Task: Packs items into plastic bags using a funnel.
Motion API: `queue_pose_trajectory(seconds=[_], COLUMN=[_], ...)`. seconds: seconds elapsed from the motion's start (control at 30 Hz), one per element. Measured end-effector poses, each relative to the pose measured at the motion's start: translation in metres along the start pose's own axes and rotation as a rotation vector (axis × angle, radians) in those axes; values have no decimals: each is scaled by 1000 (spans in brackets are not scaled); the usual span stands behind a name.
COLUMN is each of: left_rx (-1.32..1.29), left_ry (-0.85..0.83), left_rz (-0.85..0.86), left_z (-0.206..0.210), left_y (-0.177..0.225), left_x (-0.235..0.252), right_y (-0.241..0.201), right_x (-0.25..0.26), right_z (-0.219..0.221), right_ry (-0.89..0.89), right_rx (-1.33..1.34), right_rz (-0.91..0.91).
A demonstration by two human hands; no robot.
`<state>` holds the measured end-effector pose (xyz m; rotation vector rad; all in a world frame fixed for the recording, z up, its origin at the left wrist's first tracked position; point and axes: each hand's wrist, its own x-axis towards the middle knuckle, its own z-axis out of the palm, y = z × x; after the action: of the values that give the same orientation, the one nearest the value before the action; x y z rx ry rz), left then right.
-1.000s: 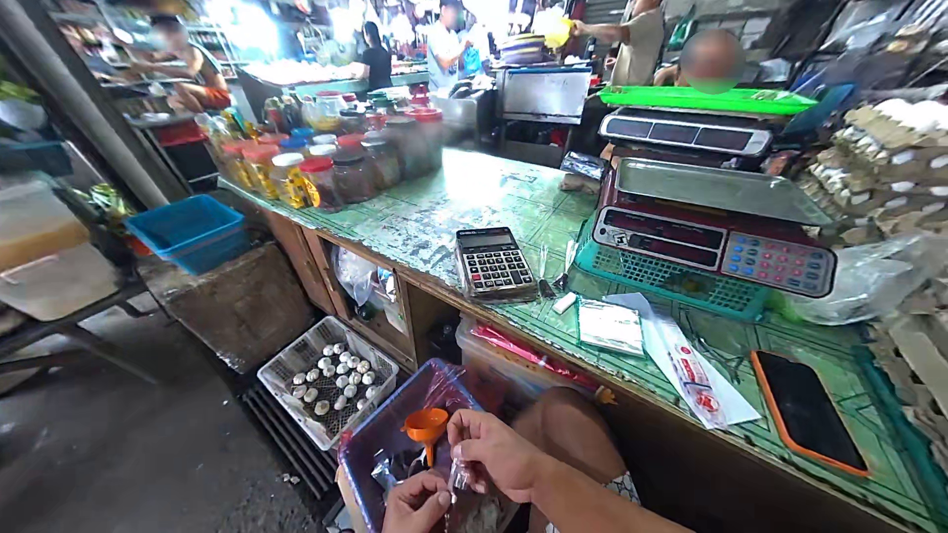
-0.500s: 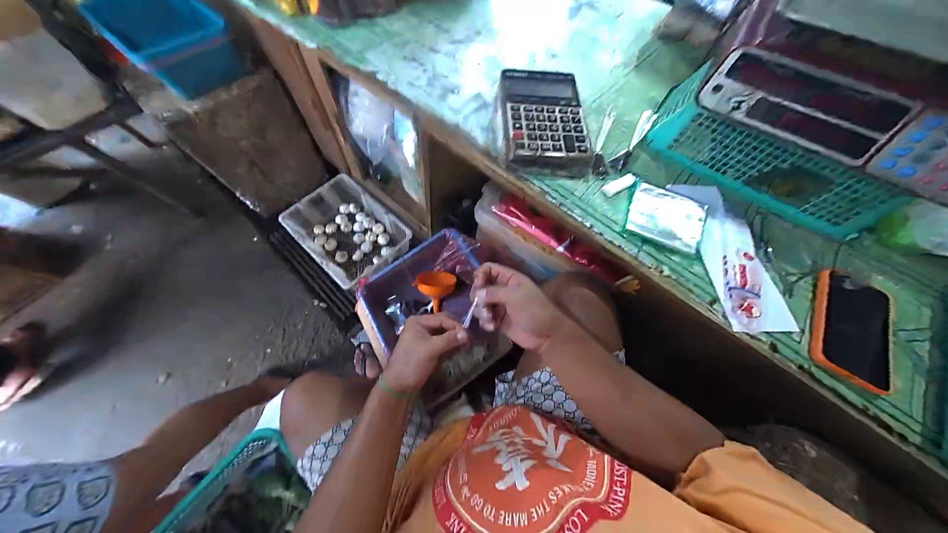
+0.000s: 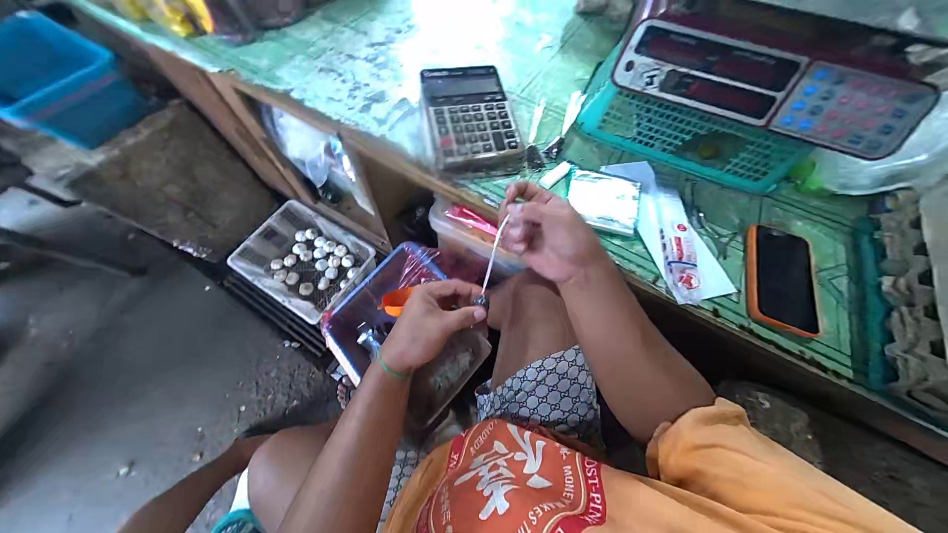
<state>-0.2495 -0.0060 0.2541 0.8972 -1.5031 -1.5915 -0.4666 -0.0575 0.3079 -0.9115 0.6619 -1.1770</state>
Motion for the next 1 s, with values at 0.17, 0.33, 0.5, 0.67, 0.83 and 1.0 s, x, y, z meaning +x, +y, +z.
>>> queue_pose_trajectory(seconds=[0.17,0.33,0.5,0.67,0.83,1.0], left_rx=[180,569,405,211,208,486], left_ry=[114,123,250,467,767,694], left_rz=[131,82,220,9,-659,-982], left_z=[38,45,6,-105,-185,-186], left_y=[47,78,66,-31,-214,-292], left_x=[96,210,190,67,-48,-64], right_y=[-46,-20,23,61,114,126], right_x=[-8,-34,-39,-10,25,21], right_z=[-46,-68,-67,-35,-22,-24], right_ry=[383,547,203,-176,-270,-372], right_rx=[69,19,-260,-572,-1032,-1144], right_rz=[-261,-295,-56,184,296,464])
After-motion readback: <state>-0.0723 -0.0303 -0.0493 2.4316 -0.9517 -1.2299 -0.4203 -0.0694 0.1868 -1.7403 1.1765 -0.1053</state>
